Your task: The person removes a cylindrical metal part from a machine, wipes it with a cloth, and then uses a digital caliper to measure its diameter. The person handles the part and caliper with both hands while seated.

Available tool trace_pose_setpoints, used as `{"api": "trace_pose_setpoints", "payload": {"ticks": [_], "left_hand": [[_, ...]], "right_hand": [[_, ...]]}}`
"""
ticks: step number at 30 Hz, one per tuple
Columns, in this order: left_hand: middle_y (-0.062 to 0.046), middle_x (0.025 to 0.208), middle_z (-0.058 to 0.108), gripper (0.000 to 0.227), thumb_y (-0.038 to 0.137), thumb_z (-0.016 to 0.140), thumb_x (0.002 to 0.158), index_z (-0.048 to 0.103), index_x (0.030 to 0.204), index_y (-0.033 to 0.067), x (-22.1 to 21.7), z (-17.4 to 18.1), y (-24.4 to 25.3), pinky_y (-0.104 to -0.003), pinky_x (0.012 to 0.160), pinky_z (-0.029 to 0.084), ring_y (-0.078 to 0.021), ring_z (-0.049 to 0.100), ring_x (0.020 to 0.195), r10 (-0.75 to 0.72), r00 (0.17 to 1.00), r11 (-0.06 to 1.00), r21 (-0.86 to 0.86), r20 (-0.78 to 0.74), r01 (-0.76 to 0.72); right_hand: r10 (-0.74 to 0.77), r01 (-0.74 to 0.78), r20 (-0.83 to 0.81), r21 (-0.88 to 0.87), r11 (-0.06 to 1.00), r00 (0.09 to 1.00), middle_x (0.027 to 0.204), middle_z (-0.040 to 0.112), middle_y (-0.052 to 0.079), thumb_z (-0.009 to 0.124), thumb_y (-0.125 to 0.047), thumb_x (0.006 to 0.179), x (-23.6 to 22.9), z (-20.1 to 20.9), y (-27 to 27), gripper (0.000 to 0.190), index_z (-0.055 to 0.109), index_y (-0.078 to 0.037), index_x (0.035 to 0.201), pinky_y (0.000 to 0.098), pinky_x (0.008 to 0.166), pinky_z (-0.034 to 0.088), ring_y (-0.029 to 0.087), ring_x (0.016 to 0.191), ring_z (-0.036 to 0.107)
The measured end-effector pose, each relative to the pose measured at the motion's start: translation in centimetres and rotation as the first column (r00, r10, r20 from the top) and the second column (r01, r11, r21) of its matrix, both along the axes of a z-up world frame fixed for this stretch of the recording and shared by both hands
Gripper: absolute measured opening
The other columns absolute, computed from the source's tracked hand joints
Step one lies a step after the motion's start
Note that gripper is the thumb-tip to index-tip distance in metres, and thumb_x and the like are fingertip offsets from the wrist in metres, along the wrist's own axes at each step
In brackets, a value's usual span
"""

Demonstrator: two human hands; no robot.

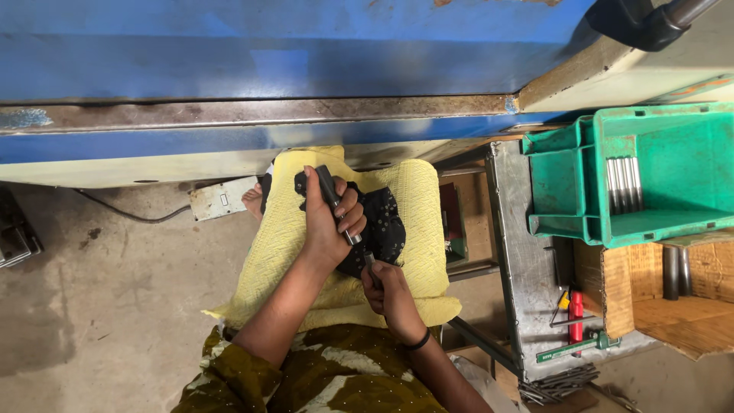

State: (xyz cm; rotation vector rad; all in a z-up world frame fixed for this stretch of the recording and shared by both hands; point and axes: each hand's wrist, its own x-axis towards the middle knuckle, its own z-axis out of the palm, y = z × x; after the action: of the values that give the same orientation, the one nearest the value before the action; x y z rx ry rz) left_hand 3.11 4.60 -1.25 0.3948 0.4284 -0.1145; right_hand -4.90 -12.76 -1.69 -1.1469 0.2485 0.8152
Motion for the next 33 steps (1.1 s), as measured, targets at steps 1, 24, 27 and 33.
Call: {"api": "trace_pose_setpoints", "payload": {"ticks": [1,24,27,33], "left_hand": [[0.007,0.056,0.031,0.064,0.075,0.03,0.101,0.046,0.081,0.016,0.0,-0.6,-0.2,-0.026,0.039,0.024,-0.0084,0.025,0.041,-0.014,0.999,1.0,-0.002,-0.03,0.014],[-0.015,0.114,0.06,0.026,0.029,0.048,0.105,0.047,0.122,0.0088,-1.6,-9.5,-13.1,-0.052,0.117,0.043,-0.0388,0.062,0.128,-0.633,0.77,0.769,0.046,-0.08,0.638],[-0.018,0.12,0.063,0.029,0.022,0.047,0.102,0.045,0.129,0.0105,-2.6,-9.3,-16.4,-0.048,0.115,0.046,-0.0353,0.063,0.127,-0.744,0.657,0.646,0.121,-0.124,0.754],[-0.017,0.125,0.064,0.035,0.021,0.047,0.102,0.044,0.135,0.0099,-3.6,-10.6,-20.8,-0.043,0.106,0.051,-0.0309,0.064,0.125,-0.843,0.524,0.509,0.134,-0.126,0.85]], "right_hand": [[-0.002,0.002,-0.007,-0.002,1.0,1.0,0.059,0.03,-0.006,0.04,-0.03,0.104,0.1,-0.1,-0.1,0.035,0.049,-0.008,0.079,0.0257,0.042,0.018,0.005,0.047,0.021],[-0.543,0.649,0.385,-0.598,0.47,0.747,0.09,0.071,0.01,0.06,0.001,0.087,-3.1,-4.7,-23.8,0.044,0.058,0.0,0.132,0.0311,0.061,0.059,0.016,0.069,0.072],[-0.371,0.571,0.476,-0.794,0.208,0.797,0.088,0.073,0.013,0.072,-0.004,0.085,-3.4,-5.6,-25.8,0.052,0.056,-0.003,0.134,0.0363,0.064,0.057,0.024,0.071,0.073],[-0.203,0.547,0.555,-0.831,-0.1,0.807,0.095,0.073,0.015,0.077,-0.013,0.084,-1.7,-6.6,-26.2,0.041,0.063,-0.009,0.122,0.0467,0.075,0.055,0.037,0.086,0.071]]}}
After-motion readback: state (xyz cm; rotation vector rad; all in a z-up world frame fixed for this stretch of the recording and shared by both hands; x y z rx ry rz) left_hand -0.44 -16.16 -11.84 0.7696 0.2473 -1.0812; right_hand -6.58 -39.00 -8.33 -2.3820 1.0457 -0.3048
